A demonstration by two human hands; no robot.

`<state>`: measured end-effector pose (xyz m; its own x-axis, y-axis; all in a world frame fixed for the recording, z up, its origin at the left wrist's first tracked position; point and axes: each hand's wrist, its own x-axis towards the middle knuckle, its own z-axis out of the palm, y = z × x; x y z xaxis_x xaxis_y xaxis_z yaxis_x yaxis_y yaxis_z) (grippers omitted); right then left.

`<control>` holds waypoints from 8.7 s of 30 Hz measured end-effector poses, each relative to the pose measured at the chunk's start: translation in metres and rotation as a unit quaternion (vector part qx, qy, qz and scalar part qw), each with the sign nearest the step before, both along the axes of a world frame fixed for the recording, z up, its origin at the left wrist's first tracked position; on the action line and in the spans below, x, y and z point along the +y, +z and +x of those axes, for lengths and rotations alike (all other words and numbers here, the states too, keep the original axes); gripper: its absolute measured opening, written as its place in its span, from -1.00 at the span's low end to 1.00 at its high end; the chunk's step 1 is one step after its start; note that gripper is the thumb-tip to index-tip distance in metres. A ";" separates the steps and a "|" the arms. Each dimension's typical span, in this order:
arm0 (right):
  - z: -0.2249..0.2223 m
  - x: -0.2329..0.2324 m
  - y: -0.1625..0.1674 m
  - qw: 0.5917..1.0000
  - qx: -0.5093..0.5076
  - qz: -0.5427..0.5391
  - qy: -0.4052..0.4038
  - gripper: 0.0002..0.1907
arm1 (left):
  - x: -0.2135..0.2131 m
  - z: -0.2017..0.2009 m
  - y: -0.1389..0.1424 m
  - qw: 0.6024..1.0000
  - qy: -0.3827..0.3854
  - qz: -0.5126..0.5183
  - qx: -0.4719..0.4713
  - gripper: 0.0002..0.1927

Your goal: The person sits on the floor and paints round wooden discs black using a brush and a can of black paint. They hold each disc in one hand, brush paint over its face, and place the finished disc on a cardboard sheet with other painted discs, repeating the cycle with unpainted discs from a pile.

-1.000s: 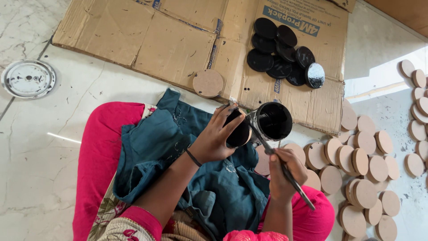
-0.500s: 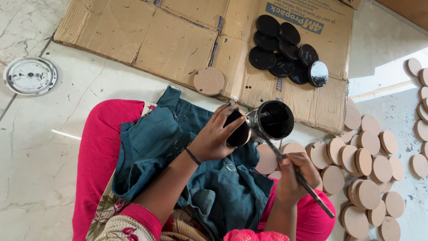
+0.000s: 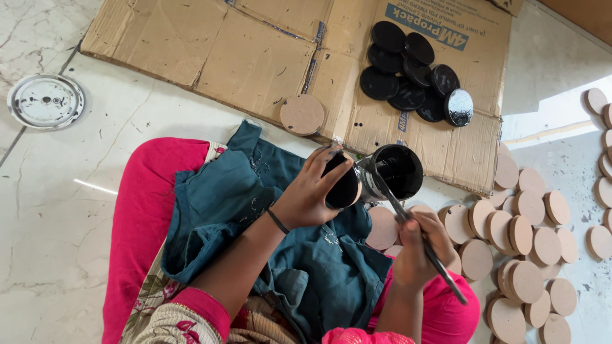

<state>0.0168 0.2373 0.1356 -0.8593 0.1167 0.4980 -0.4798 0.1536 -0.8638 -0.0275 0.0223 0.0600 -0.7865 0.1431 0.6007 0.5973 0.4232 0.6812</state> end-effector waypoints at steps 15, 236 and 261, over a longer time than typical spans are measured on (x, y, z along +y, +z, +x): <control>0.004 0.004 -0.007 0.994 0.005 0.102 -0.024 -0.97 | 0.004 0.003 0.003 0.998 0.033 0.010 -0.042 0.11; 0.007 -0.012 -0.008 0.979 0.069 0.191 0.019 -0.81 | 0.006 -0.010 -0.016 0.931 0.060 0.213 -0.289 0.47; 0.005 0.002 -0.002 0.977 0.062 0.200 0.037 -0.90 | 0.003 -0.011 -0.007 0.922 0.035 0.209 -0.324 0.49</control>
